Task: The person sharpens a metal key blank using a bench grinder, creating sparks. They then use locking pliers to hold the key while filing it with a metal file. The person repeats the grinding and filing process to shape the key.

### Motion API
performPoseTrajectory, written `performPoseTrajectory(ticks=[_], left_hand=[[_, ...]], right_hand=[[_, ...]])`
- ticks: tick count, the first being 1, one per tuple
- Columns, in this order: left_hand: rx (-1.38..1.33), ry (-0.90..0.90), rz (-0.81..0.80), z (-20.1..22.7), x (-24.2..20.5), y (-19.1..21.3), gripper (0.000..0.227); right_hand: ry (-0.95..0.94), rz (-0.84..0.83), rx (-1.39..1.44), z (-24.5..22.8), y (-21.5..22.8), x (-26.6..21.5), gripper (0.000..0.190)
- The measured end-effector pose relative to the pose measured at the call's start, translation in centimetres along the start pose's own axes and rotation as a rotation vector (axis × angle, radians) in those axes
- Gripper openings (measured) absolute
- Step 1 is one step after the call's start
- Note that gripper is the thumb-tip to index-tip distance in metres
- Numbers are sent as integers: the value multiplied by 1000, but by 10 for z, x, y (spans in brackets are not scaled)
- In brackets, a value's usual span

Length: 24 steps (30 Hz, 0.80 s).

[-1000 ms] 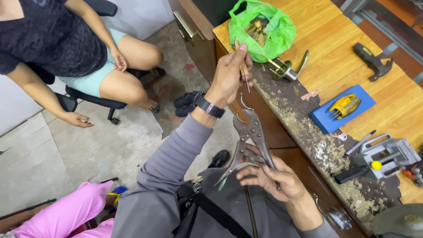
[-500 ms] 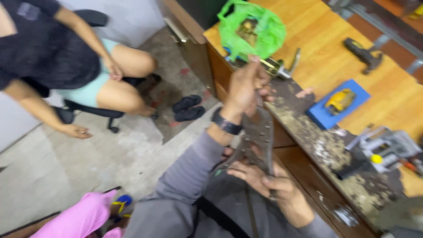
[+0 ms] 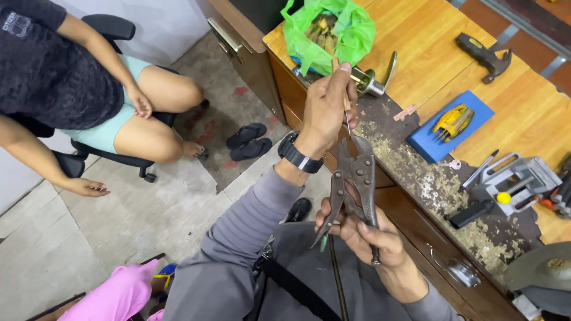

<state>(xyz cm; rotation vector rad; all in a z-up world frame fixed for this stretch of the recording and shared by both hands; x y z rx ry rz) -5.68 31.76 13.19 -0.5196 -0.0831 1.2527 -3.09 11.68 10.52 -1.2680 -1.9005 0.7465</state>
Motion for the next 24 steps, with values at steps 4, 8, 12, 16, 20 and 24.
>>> performPoseTrajectory(ticks=[4,8,12,16,20,24], left_hand=[[-19,-7,-13,-7,4,-3,46],[-52,21,-36,-11,4,-5,46],[-61,39,-40,-17,6,-6,46],[-111,68,-69,-26,12,-8,45],[-102,73,-81,-30,14,-10,46],[-81,70,-96,-31,14,-12,45]], right_hand=[[22,21,-10,0,5,-4,65],[54,55,23,-2,4,-3,45],[68,83,31,-3,3,-4,45],[62,113,61,-4,4,-5,73],[59,113,49,-5,5,-7,73],[70,129,26,-4,9,-9,73]])
Point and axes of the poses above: each hand's wrist, its own x-axis towards the middle knuckle, its own y-axis out of the back of the hand, z = x × y, the point moved 8 cm from there along x, towards the middle knuckle, and after that the axes turned 7 degrees about y, right-handed, at the moved point
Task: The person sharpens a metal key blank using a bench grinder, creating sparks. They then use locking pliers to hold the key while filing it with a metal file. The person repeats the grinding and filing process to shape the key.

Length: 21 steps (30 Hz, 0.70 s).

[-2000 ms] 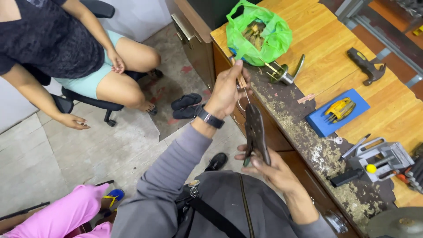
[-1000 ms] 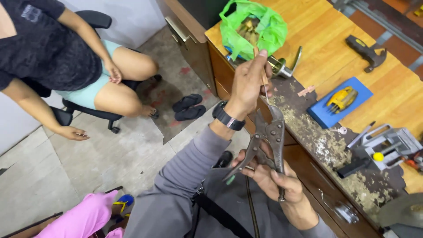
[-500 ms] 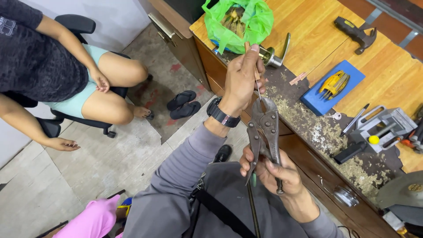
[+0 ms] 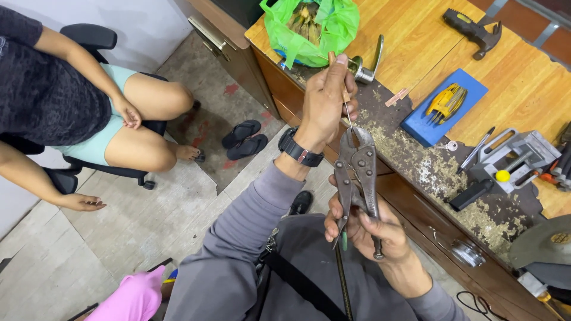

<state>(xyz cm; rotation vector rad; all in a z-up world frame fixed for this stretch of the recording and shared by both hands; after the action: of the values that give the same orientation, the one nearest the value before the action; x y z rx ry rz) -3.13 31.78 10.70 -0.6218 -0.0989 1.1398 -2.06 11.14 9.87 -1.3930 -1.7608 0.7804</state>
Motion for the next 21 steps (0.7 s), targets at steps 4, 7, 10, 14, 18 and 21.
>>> performPoseTrajectory(ticks=[4,7,10,14,18,21], left_hand=[[23,4,2,0,4,7,45],[149,135,-155,-10,10,10,44],[162,209,-156,-9,12,17,41],[205,245,-203,-7,10,11,44],[183,255,-181,-11,10,11,45],[188,260,-149,-9,6,11,44]], right_hand=[[-10,5,62,2,4,-4,73],[-23,76,152,5,14,-10,73],[-20,117,123,1,22,-13,74],[-34,82,54,-1,19,-14,70],[-18,285,-666,-5,50,-27,25],[-85,174,-597,-6,41,-28,58]])
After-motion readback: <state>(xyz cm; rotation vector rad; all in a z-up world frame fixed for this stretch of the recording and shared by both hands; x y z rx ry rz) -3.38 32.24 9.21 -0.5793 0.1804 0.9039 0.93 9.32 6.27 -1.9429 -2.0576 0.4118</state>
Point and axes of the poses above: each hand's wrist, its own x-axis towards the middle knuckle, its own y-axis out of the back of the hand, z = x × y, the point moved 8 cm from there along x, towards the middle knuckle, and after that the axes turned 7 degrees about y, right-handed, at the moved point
